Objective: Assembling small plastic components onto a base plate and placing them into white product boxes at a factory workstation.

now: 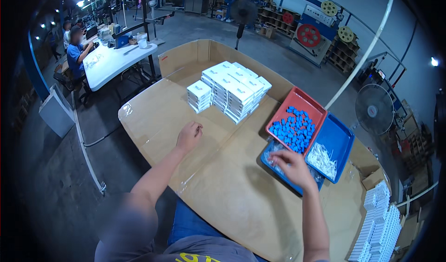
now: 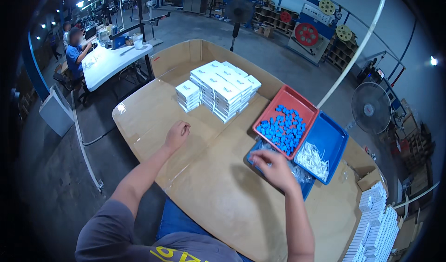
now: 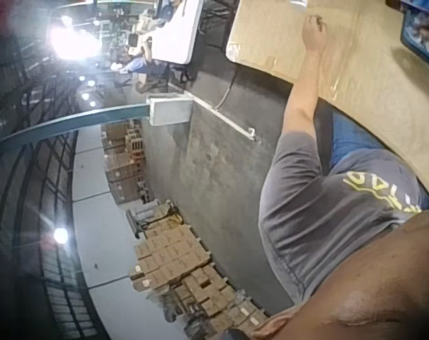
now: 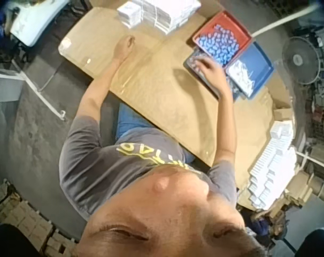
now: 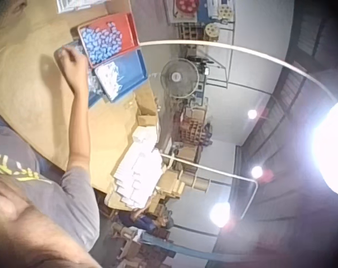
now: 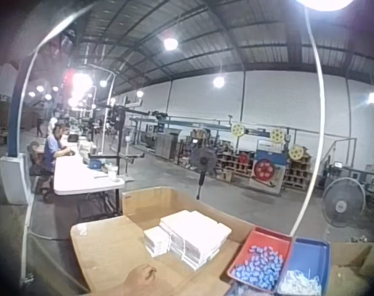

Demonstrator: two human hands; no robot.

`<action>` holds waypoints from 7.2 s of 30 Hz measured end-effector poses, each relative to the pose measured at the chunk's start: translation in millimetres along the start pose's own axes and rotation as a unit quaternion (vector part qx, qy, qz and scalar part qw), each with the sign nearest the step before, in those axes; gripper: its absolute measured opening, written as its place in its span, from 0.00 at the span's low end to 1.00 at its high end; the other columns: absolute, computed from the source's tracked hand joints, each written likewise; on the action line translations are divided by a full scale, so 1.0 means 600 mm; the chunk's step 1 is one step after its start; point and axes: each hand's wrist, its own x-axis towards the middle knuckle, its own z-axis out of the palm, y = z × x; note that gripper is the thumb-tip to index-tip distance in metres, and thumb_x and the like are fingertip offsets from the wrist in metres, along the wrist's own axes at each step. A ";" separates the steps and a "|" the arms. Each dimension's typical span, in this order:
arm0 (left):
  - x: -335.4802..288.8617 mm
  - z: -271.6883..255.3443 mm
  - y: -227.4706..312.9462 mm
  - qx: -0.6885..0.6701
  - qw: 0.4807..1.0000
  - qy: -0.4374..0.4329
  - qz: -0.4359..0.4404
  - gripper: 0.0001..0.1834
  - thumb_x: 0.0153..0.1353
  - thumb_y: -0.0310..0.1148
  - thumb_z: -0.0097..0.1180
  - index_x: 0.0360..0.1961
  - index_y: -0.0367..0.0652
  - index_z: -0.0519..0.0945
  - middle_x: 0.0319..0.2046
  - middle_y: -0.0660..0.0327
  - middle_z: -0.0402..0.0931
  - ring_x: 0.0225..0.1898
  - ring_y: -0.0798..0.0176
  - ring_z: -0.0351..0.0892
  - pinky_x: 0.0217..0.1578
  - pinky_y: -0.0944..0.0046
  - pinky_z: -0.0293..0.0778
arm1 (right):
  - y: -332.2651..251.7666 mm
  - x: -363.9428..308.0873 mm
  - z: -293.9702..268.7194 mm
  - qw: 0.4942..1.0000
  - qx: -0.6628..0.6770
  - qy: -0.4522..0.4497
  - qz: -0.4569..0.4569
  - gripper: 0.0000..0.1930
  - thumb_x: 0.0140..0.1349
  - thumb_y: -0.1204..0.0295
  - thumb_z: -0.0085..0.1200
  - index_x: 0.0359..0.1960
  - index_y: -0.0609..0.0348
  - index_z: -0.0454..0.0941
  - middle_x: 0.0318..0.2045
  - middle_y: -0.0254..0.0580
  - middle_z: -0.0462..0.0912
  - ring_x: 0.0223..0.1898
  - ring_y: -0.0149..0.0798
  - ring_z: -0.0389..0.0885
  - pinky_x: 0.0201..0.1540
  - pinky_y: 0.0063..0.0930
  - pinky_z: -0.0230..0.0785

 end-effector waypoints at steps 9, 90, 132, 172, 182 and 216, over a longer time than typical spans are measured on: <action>0.011 -0.010 -0.003 -0.038 0.995 0.014 -0.096 0.11 0.57 0.35 0.67 0.36 0.42 0.80 0.33 0.57 0.78 0.37 0.52 0.80 0.40 0.51 0.76 | 0.048 0.514 -0.083 0.979 -0.174 0.062 -0.081 0.13 0.67 0.70 0.58 0.46 0.67 0.86 0.33 0.51 0.89 0.38 0.41 0.89 0.43 0.38 0.79; 0.003 0.024 -0.039 -0.021 0.999 0.034 -0.035 0.12 0.58 0.37 0.69 0.34 0.42 0.80 0.34 0.55 0.77 0.41 0.49 0.78 0.47 0.49 0.71 | 0.005 -0.060 0.076 0.713 0.593 0.347 -0.142 0.24 0.72 0.68 0.61 0.66 0.54 0.68 0.58 0.36 0.81 0.60 0.37 0.81 0.63 0.38 0.75; -0.354 -0.093 0.600 -0.615 0.525 -0.381 -0.448 0.34 0.78 0.61 0.41 0.68 0.44 0.67 0.54 0.58 0.75 0.54 0.64 0.78 0.55 0.61 0.77 | 0.027 -0.393 0.342 0.936 0.008 0.344 -0.067 0.35 0.72 0.47 0.52 0.66 0.68 0.72 0.66 0.64 0.72 0.67 0.60 0.73 0.68 0.46 0.67; -0.394 -0.079 0.587 -0.548 0.605 -0.445 -0.368 0.38 0.82 0.57 0.32 0.81 0.41 0.49 0.55 0.62 0.71 0.39 0.77 0.74 0.40 0.76 0.75 | 0.082 -0.405 0.394 0.912 -0.057 0.387 -0.123 0.44 0.79 0.40 0.29 0.69 0.76 0.68 0.62 0.78 0.71 0.62 0.68 0.75 0.63 0.51 0.72; -0.407 -0.077 0.576 -0.565 0.592 -0.425 -0.388 0.37 0.83 0.56 0.34 0.79 0.39 0.53 0.58 0.60 0.71 0.47 0.74 0.75 0.46 0.74 0.76 | 0.080 -0.401 0.401 0.913 -0.034 0.387 -0.121 0.45 0.79 0.39 0.25 0.68 0.77 0.68 0.62 0.76 0.72 0.63 0.68 0.75 0.62 0.51 0.72; -0.407 -0.058 0.539 -0.523 0.791 -0.258 -0.184 0.43 0.80 0.61 0.33 0.81 0.37 0.50 0.67 0.54 0.67 0.67 0.63 0.66 0.69 0.63 0.60 | 0.018 -0.405 0.390 0.950 -0.018 0.307 -0.048 0.27 0.73 0.72 0.54 0.69 0.75 0.69 0.68 0.70 0.72 0.68 0.61 0.75 0.66 0.42 0.73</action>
